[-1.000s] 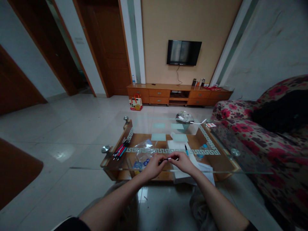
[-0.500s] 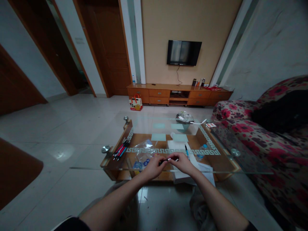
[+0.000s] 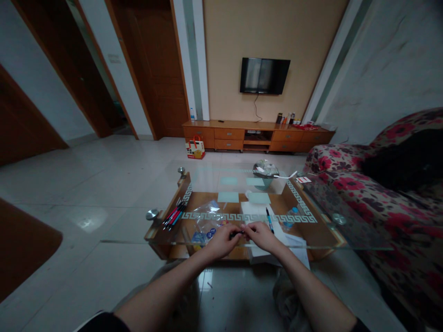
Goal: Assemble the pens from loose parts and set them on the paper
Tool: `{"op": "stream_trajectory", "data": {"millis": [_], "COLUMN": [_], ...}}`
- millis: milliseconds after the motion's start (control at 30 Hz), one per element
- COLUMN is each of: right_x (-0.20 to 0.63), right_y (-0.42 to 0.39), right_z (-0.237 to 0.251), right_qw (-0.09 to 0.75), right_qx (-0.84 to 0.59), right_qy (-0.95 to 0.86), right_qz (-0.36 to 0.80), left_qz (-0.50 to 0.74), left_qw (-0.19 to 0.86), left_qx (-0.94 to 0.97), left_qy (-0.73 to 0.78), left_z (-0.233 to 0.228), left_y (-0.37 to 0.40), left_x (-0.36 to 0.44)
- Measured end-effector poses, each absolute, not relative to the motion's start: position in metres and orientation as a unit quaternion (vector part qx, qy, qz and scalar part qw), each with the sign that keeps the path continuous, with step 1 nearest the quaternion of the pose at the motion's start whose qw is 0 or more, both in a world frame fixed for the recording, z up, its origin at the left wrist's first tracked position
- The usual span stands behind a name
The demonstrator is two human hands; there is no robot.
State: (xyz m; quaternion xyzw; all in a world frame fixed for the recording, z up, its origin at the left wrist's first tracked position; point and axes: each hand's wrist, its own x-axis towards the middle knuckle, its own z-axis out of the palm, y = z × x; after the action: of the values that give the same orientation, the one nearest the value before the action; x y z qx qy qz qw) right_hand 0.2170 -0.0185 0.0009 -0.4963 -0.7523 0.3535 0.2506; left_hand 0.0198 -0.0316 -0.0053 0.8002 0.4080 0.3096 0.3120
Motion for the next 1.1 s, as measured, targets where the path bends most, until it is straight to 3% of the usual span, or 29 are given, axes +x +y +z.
{"op": "stream_trajectory", "data": {"millis": [200,400,1100], "right_x": [0.2170,0.2183,0.2175], "right_y": [-0.0198,-0.0180,-0.0204], "right_z": [0.0039,0.0012,0.0063], "right_qw": [0.298,0.277,0.241], "right_qx": [-0.487,-0.488,-0.472], "right_qy": [-0.743,-0.773,-0.797], "right_qz": [0.349,0.296,0.288], "left_qz": [0.308,0.303,0.288], "left_qw": [0.296,0.299,0.309], "left_qx": [0.792,0.801,0.804], "left_qy": [0.437,0.422,0.418], "left_z": [-0.0081,-0.0093,-0.0100], "left_y": [-0.0299,-0.0300,-0.0304], "left_x": [0.0181,0.0186,0.0194]}}
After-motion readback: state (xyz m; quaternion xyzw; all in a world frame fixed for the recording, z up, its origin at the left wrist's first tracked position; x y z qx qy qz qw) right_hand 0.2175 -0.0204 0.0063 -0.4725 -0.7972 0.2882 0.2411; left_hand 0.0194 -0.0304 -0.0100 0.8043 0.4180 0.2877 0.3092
